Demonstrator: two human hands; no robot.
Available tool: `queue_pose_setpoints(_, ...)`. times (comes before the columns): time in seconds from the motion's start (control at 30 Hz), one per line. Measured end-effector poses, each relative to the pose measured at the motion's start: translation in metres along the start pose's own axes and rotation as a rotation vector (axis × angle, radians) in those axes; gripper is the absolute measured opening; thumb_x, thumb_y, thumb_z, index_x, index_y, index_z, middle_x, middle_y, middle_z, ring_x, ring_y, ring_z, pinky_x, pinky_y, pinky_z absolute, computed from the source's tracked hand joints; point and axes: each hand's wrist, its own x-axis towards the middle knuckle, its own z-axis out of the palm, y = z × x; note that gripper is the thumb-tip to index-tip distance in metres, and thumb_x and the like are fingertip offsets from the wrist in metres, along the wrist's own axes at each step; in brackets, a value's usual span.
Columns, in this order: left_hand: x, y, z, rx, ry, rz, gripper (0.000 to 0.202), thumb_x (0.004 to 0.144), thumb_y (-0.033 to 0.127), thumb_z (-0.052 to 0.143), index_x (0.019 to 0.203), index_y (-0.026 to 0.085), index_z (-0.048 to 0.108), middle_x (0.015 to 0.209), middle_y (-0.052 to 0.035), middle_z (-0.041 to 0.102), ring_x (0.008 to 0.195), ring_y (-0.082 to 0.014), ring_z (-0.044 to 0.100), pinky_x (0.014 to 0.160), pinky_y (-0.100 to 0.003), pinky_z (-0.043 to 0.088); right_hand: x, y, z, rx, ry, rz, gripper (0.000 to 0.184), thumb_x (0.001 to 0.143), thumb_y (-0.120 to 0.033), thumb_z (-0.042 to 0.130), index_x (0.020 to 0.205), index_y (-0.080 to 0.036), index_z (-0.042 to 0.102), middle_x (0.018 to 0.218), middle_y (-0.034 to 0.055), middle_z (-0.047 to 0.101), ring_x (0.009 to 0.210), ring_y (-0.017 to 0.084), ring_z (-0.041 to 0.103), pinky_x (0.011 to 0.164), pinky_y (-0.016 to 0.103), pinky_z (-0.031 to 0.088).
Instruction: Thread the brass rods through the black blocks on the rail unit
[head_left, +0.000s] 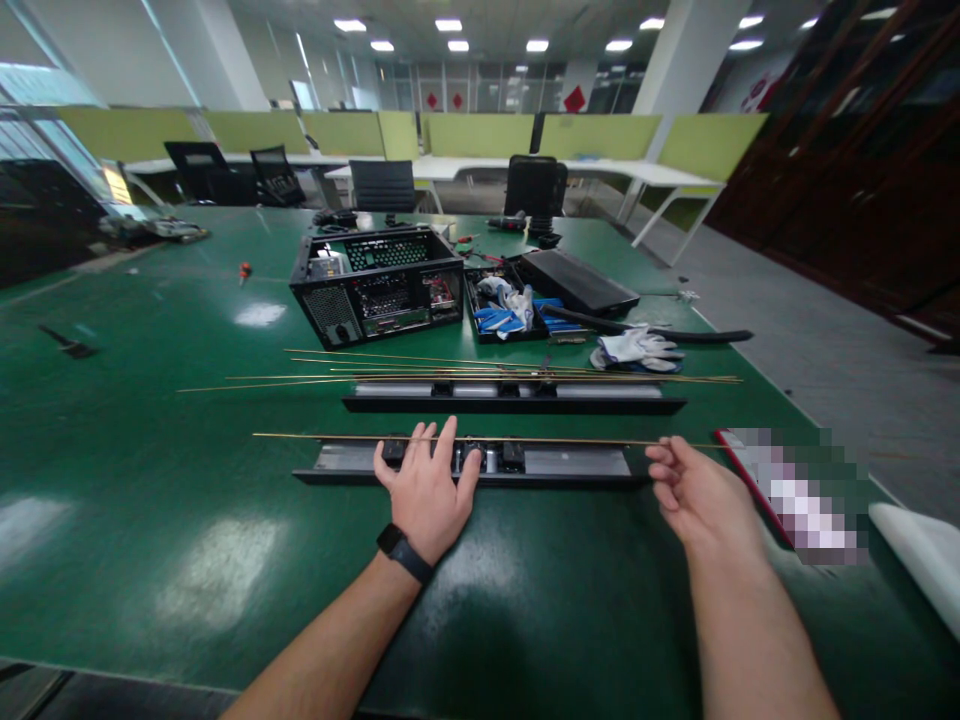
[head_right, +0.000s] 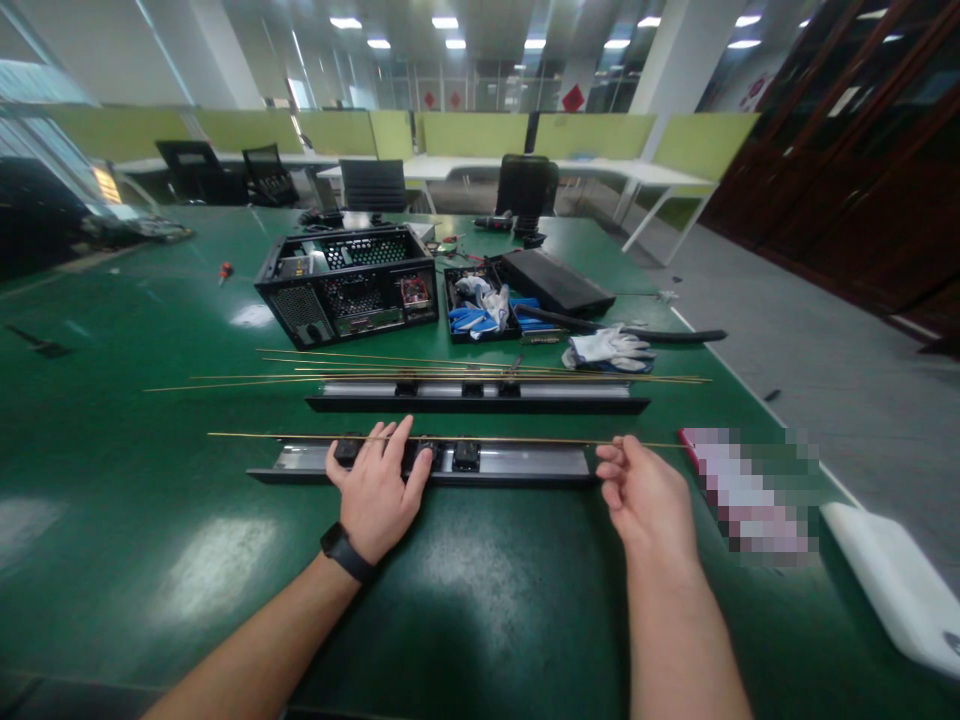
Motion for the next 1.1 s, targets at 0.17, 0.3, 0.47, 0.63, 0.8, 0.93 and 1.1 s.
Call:
queue_pose_setpoints(0.17, 0.0, -0.001, 0.0, -0.006, 0.006, 0.002, 0.05, 0.103, 0.049, 0.049, 0.146, 0.025, 0.059, 0.142, -0.0161, 0.067, 0.14, -0.0344, 0.055, 0.123, -0.068, 0.007, -0.026, 0.011, 0.024, -0.024, -0.076, 0.047, 0.009, 0.098, -0.014, 0.062, 0.089, -0.013, 0.063, 0.072, 0.0032, 0.069, 0.041, 0.006, 0.052, 0.024, 0.013, 0.028)
queue_pose_setpoints(0.3, -0.001, -0.001, 0.0, -0.001, 0.001, 0.006, 0.049, 0.103, 0.049, 0.05, 0.146, 0.026, 0.059, 0.142, -0.0163, 0.067, 0.141, -0.0335, 0.055, 0.122, -0.068, 0.006, -0.042, 0.03, 0.04, -0.07, -0.199, 0.08, 0.015, 0.091, -0.022, 0.075, 0.089, -0.014, 0.063, 0.074, 0.0053, 0.072, 0.039, 0.007, 0.053, 0.024, 0.014, 0.027)
queue_pose_setpoints(0.47, 0.0, 0.0, 0.0, -0.001, -0.001, 0.0, 0.05, 0.104, 0.05, 0.049, 0.146, 0.025, 0.058, 0.143, -0.0167, 0.067, 0.142, -0.0333, 0.054, 0.123, -0.068, 0.006, -0.061, 0.048, 0.062, -0.082, -0.333, 0.134, 0.021, 0.093, -0.03, 0.076, 0.093, -0.014, 0.062, 0.074, 0.0068, 0.073, 0.039, 0.008, 0.054, 0.024, 0.013, 0.027)
queue_pose_setpoints(0.63, 0.0, 0.0, 0.0, -0.002, -0.009, -0.006, 0.05, 0.103, 0.05, 0.05, 0.146, 0.026, 0.059, 0.143, -0.016, 0.067, 0.141, -0.0338, 0.054, 0.123, -0.068, 0.006, -0.066, 0.05, 0.07, -0.076, -0.376, 0.159, 0.022, 0.093, -0.033, 0.076, 0.093, -0.015, 0.063, 0.072, 0.005, 0.071, 0.041, 0.008, 0.055, 0.025, 0.013, 0.028)
queue_pose_setpoints(0.8, 0.0, 0.0, 0.0, -0.001, -0.011, -0.008, 0.05, 0.103, 0.05, 0.05, 0.146, 0.026, 0.058, 0.144, -0.0163, 0.066, 0.142, -0.0342, 0.054, 0.123, -0.068, 0.006, -0.065, 0.044, 0.069, -0.071, -0.37, 0.192, 0.009, 0.097, -0.019, 0.068, 0.094, -0.011, 0.067, 0.074, 0.0065, 0.071, 0.041, 0.007, 0.053, 0.025, 0.012, 0.028)
queue_pose_setpoints(0.93, 0.0, 0.0, -0.001, -0.002, -0.016, -0.005, 0.05, 0.103, 0.05, 0.05, 0.146, 0.026, 0.058, 0.144, -0.0159, 0.066, 0.142, -0.0338, 0.054, 0.123, -0.068, 0.006, -0.059, 0.035, 0.062, -0.057, -0.3, 0.173, 0.01, 0.098, -0.012, 0.06, 0.091, -0.01, 0.066, 0.072, 0.0055, 0.069, 0.041, 0.006, 0.052, 0.024, 0.013, 0.028)
queue_pose_setpoints(1.1, 0.0, 0.0, -0.001, 0.005, -0.023, -0.005, 0.051, 0.103, 0.05, 0.049, 0.146, 0.026, 0.058, 0.144, -0.0162, 0.066, 0.141, -0.0342, 0.054, 0.123, -0.068, 0.007, -0.044, 0.019, 0.043, -0.014, -0.126, 0.117, 0.015, 0.099, -0.011, 0.057, 0.085, -0.013, 0.062, 0.069, 0.002, 0.066, 0.039, 0.006, 0.05, 0.025, 0.012, 0.029)
